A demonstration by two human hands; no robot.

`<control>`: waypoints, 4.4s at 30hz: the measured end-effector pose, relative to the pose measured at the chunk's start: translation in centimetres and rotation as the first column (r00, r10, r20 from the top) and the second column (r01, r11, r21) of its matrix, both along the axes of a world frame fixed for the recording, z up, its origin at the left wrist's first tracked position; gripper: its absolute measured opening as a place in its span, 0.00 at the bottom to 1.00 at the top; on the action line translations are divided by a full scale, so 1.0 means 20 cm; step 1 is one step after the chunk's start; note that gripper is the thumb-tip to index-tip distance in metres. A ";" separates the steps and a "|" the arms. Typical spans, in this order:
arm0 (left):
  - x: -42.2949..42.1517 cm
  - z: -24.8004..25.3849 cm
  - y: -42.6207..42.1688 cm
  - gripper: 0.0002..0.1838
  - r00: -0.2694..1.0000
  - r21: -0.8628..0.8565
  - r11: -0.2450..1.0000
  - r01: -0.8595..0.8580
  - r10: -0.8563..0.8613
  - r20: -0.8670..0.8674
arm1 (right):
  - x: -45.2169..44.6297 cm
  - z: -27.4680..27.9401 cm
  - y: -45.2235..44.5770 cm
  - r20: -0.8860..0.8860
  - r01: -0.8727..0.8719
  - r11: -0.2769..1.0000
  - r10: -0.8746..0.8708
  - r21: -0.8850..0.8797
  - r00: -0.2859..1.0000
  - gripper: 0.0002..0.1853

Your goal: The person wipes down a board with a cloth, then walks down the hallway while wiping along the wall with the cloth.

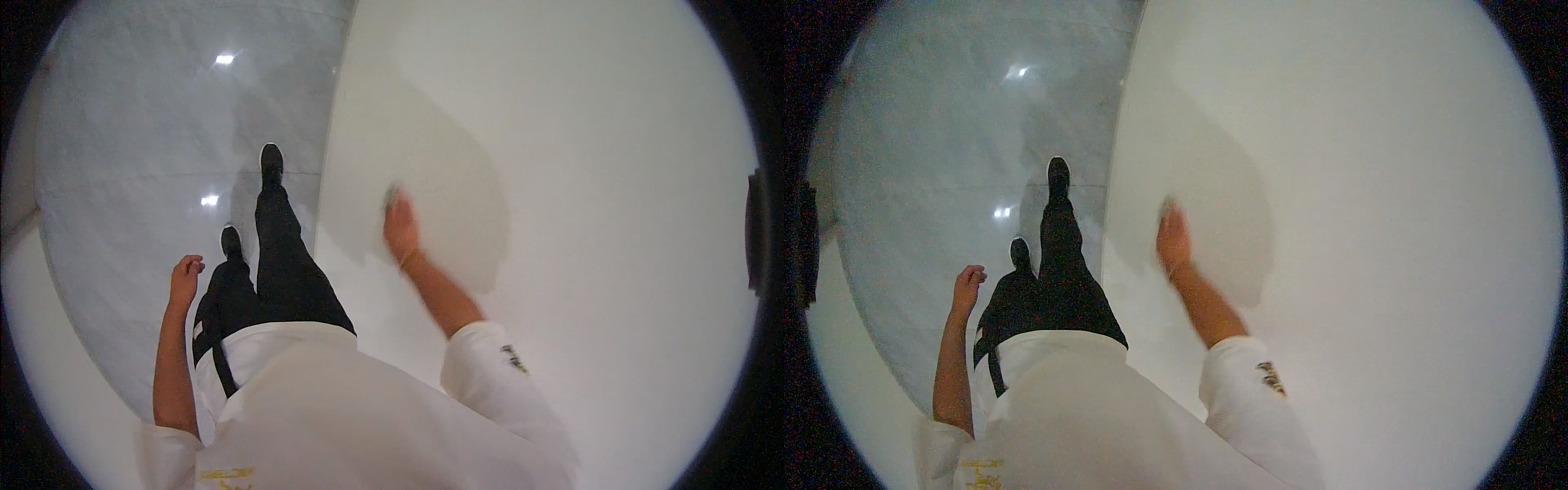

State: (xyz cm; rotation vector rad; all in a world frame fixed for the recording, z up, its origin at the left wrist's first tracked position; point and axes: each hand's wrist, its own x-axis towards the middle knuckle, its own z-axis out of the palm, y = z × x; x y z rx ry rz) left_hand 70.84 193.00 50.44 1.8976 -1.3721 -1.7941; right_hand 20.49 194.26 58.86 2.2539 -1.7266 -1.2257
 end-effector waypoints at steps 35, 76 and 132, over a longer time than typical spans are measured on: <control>-0.37 0.57 -0.38 0.10 0.979 0.325 0.931 -0.167 0.118 0.164 | -0.12 -0.41 -0.27 0.119 -0.102 0.751 0.031 0.653 0.992 0.27; 0.41 0.57 -1.30 0.09 0.993 0.092 0.990 -0.109 0.105 0.051 | -0.07 1.46 0.17 0.178 0.410 0.697 -0.606 0.589 0.775 0.22; -0.61 1.57 -2.65 0.10 0.953 0.126 0.944 -0.304 0.300 0.046 | -0.38 0.97 -2.57 -0.084 -0.102 0.849 0.169 0.519 0.982 0.28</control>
